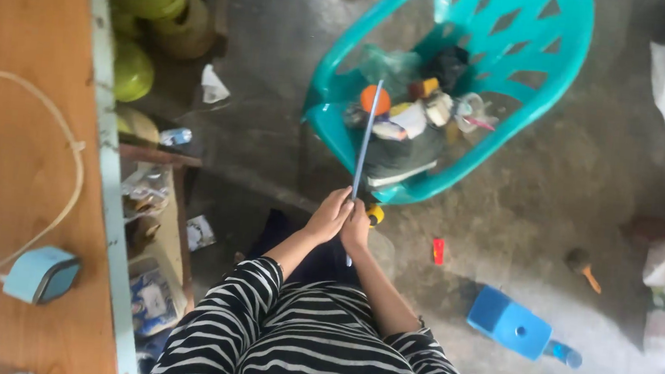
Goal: The person gathers small items from a wooden table and places them into a teal plastic chair. They then collect empty plastic bottles from the floor and pack them into a large white sack, which they hang on a wall hook. The person also wipes the table surface with a cloth.
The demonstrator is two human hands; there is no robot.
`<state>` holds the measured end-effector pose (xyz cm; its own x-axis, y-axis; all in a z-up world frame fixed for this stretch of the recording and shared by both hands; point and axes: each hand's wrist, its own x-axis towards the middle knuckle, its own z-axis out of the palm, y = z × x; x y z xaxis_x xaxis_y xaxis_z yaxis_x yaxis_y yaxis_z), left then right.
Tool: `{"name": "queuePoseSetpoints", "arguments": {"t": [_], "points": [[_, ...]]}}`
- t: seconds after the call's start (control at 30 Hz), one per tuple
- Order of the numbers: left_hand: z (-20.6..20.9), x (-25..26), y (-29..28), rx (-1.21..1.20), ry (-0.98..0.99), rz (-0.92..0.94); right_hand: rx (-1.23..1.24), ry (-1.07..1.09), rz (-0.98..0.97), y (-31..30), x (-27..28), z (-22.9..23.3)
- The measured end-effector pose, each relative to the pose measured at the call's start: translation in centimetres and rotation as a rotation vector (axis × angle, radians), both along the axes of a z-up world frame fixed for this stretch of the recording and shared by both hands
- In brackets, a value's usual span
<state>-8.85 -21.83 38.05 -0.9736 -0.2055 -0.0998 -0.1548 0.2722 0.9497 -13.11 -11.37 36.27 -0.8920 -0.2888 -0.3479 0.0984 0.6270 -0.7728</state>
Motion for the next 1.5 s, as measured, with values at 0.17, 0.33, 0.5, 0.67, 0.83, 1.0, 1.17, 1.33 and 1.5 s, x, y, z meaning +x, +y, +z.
{"name": "queuePoseSetpoints", "arguments": {"t": [0.17,0.33,0.5,0.67,0.83,1.0,1.17,1.33,1.5], "points": [[0.7,-3.7,2.1,-0.095,0.098,-0.101,0.077,0.18,-0.103,2.2,-8.1,-0.3],[0.5,-6.4,1.8,-0.208,0.158,-0.03,0.369,0.562,-0.197,2.8,-14.8,-3.6],[-0.7,-5.3,-0.4,-0.279,0.129,-0.011,-0.136,0.208,-0.01,-0.3,-9.0,2.3],[2.2,1.3,-4.6,-0.257,-0.026,0.039,-0.216,0.089,0.336,-5.1,-3.2,-3.9],[1.9,8.2,-7.7,-0.169,-0.095,0.234,-0.115,-0.101,0.547,-11.4,1.8,-1.2],[2.8,15.0,-9.6,-0.211,-0.093,0.586,0.152,-0.313,0.764,-15.9,7.9,3.8],[1.2,22.2,-10.9,-0.384,0.069,0.869,-0.097,-0.225,1.1,-19.3,15.3,10.0],[-0.2,30.7,-12.3,-0.452,0.134,1.1,-0.181,-0.185,1.356,-22.3,23.9,9.2],[1.5,40.5,-11.9,-0.579,-0.028,1.393,-0.393,0.04,1.706,-25.1,32.6,6.0]]}}
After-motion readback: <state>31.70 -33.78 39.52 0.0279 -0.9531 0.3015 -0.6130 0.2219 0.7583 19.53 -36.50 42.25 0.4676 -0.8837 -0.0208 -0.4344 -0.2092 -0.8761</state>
